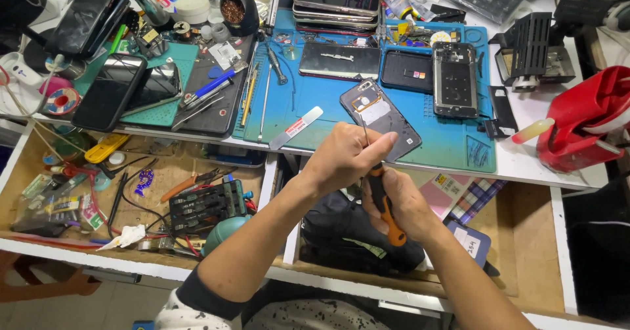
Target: Disassembling a mobile phone by removing internal screws using an electric precision screwdriver on a repair bench.
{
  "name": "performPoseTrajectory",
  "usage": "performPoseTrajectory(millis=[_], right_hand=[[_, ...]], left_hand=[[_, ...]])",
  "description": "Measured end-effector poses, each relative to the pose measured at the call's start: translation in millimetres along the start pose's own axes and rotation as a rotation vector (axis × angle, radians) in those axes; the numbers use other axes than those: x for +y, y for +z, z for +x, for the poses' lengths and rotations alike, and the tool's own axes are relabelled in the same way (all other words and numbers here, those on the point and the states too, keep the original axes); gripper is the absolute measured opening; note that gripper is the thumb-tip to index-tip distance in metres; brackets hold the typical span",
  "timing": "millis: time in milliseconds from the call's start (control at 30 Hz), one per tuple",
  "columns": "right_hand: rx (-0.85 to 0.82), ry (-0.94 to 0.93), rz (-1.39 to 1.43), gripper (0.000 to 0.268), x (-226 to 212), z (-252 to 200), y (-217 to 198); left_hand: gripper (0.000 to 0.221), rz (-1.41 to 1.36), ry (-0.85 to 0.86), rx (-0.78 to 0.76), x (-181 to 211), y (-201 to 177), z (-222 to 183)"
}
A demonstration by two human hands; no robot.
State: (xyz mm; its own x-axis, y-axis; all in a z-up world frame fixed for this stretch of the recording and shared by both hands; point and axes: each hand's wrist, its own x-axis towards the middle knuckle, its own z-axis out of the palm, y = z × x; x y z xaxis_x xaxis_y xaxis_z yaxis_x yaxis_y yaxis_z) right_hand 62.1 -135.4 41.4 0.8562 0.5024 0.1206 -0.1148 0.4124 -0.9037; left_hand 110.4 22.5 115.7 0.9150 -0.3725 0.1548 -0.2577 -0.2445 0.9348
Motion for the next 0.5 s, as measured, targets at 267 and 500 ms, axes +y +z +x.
performPoseTrajectory(millis=[267,500], right_hand=[[-0.106,0.101,0.224,0.064,9.2,-0.9,-5.3],[0.184,-0.165,0.054,0.063,10.9,11.6,-16.9]], left_hand=[[0.052,-0.03,0.2,-0.067,-7.8,-4.3,0.5],[0.07,-0.341,-0.123,-0.124,-33.6,30.0,-35.2]])
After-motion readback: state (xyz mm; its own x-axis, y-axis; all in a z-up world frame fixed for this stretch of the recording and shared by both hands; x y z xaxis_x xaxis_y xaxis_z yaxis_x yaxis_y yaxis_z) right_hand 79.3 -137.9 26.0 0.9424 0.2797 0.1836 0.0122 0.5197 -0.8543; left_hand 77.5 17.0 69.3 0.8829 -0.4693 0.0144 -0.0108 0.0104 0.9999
